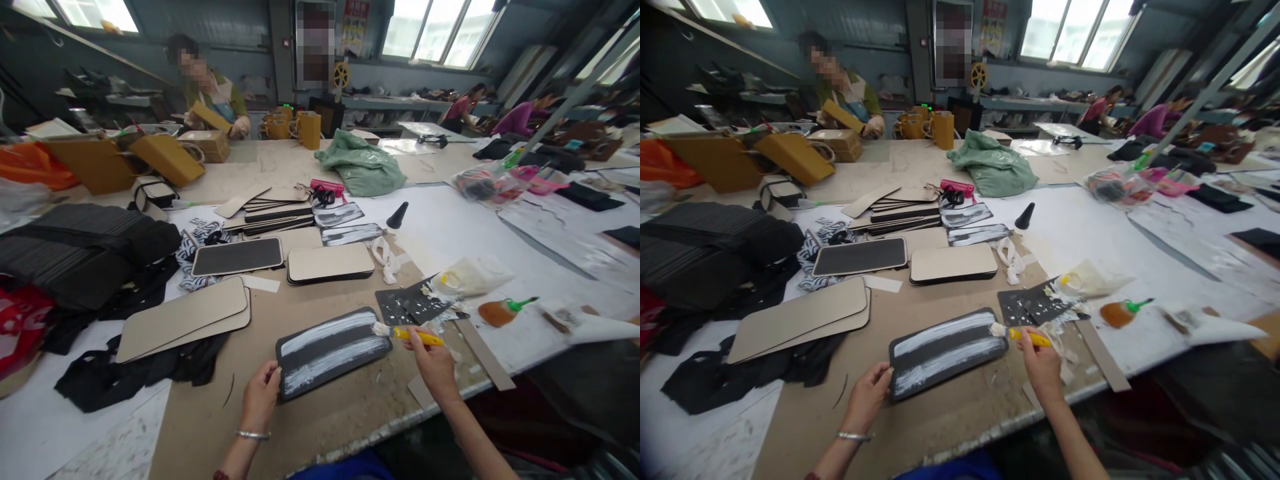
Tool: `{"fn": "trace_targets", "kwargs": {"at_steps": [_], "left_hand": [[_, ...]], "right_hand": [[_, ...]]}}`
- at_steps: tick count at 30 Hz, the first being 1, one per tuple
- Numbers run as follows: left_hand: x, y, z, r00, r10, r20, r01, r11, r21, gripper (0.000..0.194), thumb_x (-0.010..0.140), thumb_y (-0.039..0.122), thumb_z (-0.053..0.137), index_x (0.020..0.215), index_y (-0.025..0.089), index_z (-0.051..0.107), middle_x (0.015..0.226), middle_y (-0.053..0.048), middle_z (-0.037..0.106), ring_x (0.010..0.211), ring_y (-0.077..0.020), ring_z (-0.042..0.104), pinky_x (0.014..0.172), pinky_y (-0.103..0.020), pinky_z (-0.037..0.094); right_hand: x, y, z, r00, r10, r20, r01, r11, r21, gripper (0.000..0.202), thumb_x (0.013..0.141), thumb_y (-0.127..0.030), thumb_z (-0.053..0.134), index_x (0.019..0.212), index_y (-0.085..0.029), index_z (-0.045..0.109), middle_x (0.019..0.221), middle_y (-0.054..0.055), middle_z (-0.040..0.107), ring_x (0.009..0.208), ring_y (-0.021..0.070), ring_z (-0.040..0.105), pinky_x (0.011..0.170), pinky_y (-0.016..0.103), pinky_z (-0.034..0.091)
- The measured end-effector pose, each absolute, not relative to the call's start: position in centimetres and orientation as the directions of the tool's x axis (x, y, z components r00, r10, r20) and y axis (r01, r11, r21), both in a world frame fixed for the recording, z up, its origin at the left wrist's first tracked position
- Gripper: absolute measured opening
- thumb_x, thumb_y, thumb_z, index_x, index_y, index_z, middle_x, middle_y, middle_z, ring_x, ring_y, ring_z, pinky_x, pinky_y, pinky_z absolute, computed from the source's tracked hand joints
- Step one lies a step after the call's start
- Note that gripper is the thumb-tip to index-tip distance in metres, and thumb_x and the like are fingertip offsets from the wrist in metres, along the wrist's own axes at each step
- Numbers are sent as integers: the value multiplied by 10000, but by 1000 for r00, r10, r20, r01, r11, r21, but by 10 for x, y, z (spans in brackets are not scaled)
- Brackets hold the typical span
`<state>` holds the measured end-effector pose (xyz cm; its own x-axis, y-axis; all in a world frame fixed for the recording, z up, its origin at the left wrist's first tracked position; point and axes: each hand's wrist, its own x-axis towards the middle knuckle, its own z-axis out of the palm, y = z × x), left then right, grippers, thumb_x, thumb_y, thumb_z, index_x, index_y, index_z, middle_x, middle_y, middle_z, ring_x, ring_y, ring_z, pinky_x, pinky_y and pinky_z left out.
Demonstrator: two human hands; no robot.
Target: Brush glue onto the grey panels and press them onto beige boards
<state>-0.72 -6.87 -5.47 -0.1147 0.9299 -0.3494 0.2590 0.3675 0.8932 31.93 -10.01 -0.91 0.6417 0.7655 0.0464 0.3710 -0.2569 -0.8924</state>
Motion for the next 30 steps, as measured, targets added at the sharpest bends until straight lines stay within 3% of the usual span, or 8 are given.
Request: {"fn": "trace_targets", "kwargs": {"at_steps": [4,8,14,19,24,27,30], "left_hand": [[-6,-69,-51,-125,921,-368,232,388,892,388,546,509,526,713,168,602,610,-17,604,572,-172,535,517,-273,426],[-3,-68,-44,-136,920,-369,218,391,894,380,529,509,534,688,170,593,568,2,567,536,-153,508,507,-266,421],[-2,-68,-43,-167,912,-374,199,403,893,356,522,482,540,671,162,584,546,13,532,518,-138,485,488,-253,411],[-2,-68,-48,-179,911,-371,175,401,899,334,530,462,540,674,163,585,552,21,527,509,-123,471,484,-242,404],[-4,-67,-51,-156,912,-380,141,402,905,305,536,429,542,656,154,596,521,33,518,464,-101,443,467,-231,392],[-5,-65,-51,-138,910,-391,124,408,905,284,536,406,547,639,148,606,491,38,512,435,-90,428,453,-226,381],[-6,-64,-52,-125,909,-398,110,411,905,266,534,383,552,634,144,615,488,35,526,430,-89,436,456,-226,385]], "right_hand": [[321,-106,-5,657,748,101,412,-243,-878,471,687,-605,556,855,-167,606,794,90,662,662,234,647,659,367,522],[323,-112,-7,633,773,49,353,-231,-907,491,669,-618,569,851,-163,599,779,89,661,638,237,646,624,362,529],[312,-124,-2,632,765,121,480,-264,-836,497,694,-624,534,853,-161,617,789,108,667,661,241,643,686,376,512],[244,-122,8,507,859,-69,199,-194,-961,455,670,-586,600,826,-158,620,720,84,663,590,225,638,584,344,545],[174,-108,-6,340,927,-157,-17,-160,-987,396,712,-539,596,827,-161,614,767,72,653,618,221,641,600,354,556],[157,-100,-18,266,948,-177,-51,-169,-984,382,736,-529,575,830,-160,609,776,66,641,637,216,643,609,346,556],[158,-97,-24,268,954,-134,35,-149,-988,362,754,-513,561,829,-163,609,800,65,628,654,201,636,614,329,550]]}}
